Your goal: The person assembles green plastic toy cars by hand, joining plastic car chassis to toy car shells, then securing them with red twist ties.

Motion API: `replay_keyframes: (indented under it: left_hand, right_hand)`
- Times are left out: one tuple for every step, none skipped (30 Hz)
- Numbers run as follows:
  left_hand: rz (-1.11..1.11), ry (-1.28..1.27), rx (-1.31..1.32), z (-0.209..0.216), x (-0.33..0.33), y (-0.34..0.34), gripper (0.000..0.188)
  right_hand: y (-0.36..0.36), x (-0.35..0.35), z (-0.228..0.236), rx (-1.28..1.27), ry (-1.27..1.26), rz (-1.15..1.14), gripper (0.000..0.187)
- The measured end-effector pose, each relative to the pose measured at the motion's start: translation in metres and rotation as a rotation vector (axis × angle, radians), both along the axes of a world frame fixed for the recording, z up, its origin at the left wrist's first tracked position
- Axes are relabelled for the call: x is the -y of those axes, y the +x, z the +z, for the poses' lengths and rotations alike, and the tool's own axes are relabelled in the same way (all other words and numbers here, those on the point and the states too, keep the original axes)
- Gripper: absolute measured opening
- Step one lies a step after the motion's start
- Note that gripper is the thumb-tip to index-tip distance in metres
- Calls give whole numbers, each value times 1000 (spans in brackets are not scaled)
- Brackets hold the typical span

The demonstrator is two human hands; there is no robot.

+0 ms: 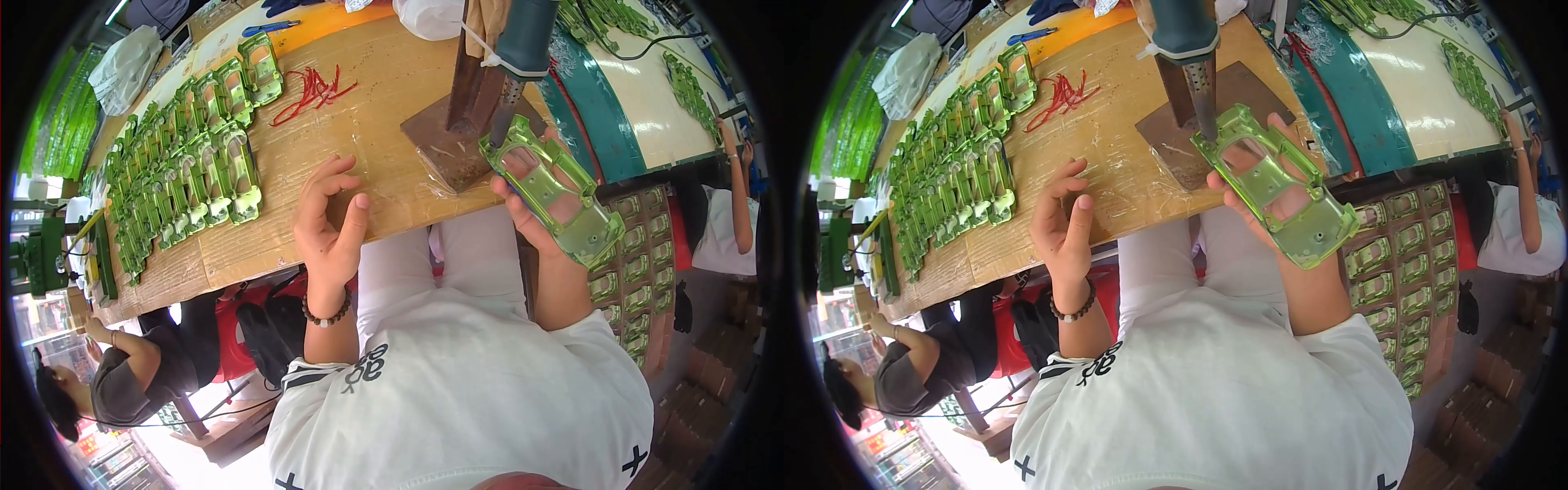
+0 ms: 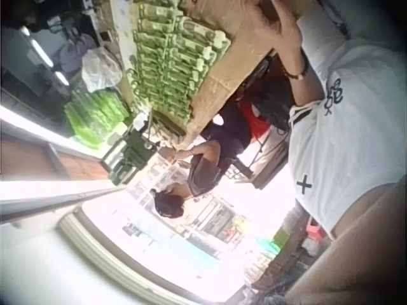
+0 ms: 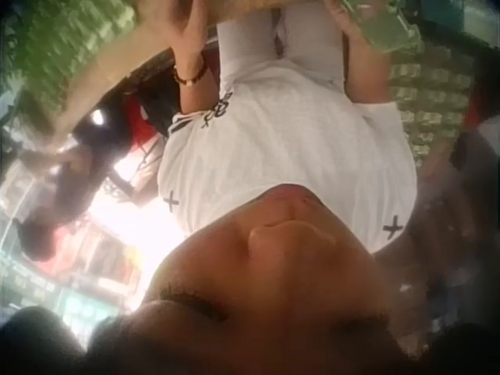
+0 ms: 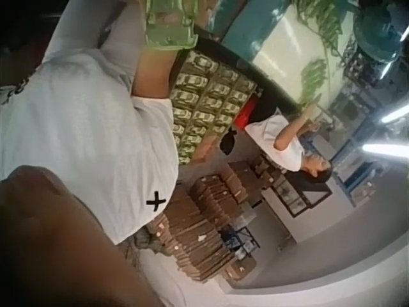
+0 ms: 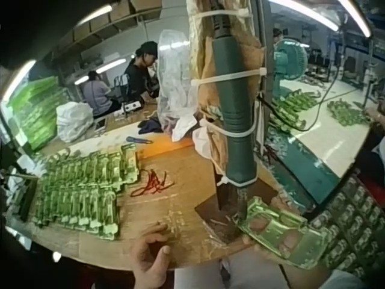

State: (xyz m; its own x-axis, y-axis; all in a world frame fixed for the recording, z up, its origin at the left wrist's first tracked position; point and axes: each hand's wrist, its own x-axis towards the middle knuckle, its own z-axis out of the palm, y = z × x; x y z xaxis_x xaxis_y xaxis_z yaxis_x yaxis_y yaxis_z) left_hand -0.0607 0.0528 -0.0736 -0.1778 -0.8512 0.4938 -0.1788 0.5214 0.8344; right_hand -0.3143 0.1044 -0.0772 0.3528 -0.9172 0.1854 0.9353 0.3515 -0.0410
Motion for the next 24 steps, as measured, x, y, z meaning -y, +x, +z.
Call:
replay_keyframes:
  left_hand:
    - [-2,1,-2,0,0,0,15]
    - [-2,0,-2,0,1,-1,15]
    - [-3,-3,1,0,1,-1,15]
    - [-2,-5,4,0,1,-1,15]
    - [0,-6,4,-1,1,0,15]
    - [-3,-3,-2,-1,1,0,15]
    - [-5,-1,-8,-1,1,1,15]
    - [-1,-2,-6,-1,0,1,15]
    - [1,-3,1,0,-1,2,15]
    - [3,-6,7,0,-1,2,15]
    - [9,-7,10,0,-2,3,15]
    - [10,-8,9,0,-3,4,15]
    - [9,-9,8,1,-3,4,15]
    - [8,-9,10,1,-3,5,15]
    - [2,1,14,1,-4,6,15]
    - [-14,11,15,0,-3,5,15]
    - [-40,9,11,-1,-1,3,15]
    - [-43,50,-44,-4,-1,4,15]
    - [-68,93,-99,-7,0,0,15]
    - [-63,136,-112,-7,0,-3,15]
    - [-33,163,-128,-7,-1,-6,15]
    - [-14,103,-118,-10,0,-3,14]
    - [2,92,-113,-6,-4,-5,15]
    - [18,37,-70,-10,0,2,17]
  right_hand:
    - [0,-1,0,7,-1,-12,52]
    - [1,-1,0,13,-1,-25,51]
    - [0,-1,0,13,-2,-25,51]
    - [0,-1,-1,7,-17,-32,51]
    - [0,-1,-2,0,-31,-38,51]
    - [1,-2,1,1,-32,-36,51]
    - [2,-4,5,-5,-20,-58,51]
    - [4,-4,8,-10,-7,-79,51]
    - [2,-4,6,-8,-8,-75,51]
    - [-1,-3,2,-4,30,-38,50]
    - [-2,-3,-1,0,68,-1,49]
    - [-1,-4,-3,3,67,4,49]
    - [1,-7,-4,-38,48,-64,49]
    - [3,-10,-5,-79,30,-135,49]
    - [2,-13,-3,-77,30,-140,49]
    - [-3,-18,3,-124,124,-12,46]
    - [-6,-23,11,-170,218,104,45]
    - [0,-38,18,-171,222,69,45]
    - [15,-58,27,-500,345,-206,45]
    - [21,-72,33,-820,491,-506,48]
    - [14,-80,35,-720,592,-408,46]
    - [4,-88,35,-603,682,-309,45]
    - [-8,-104,17,-403,616,-301,45]
    - [-20,-119,5,-383,655,-410,45]
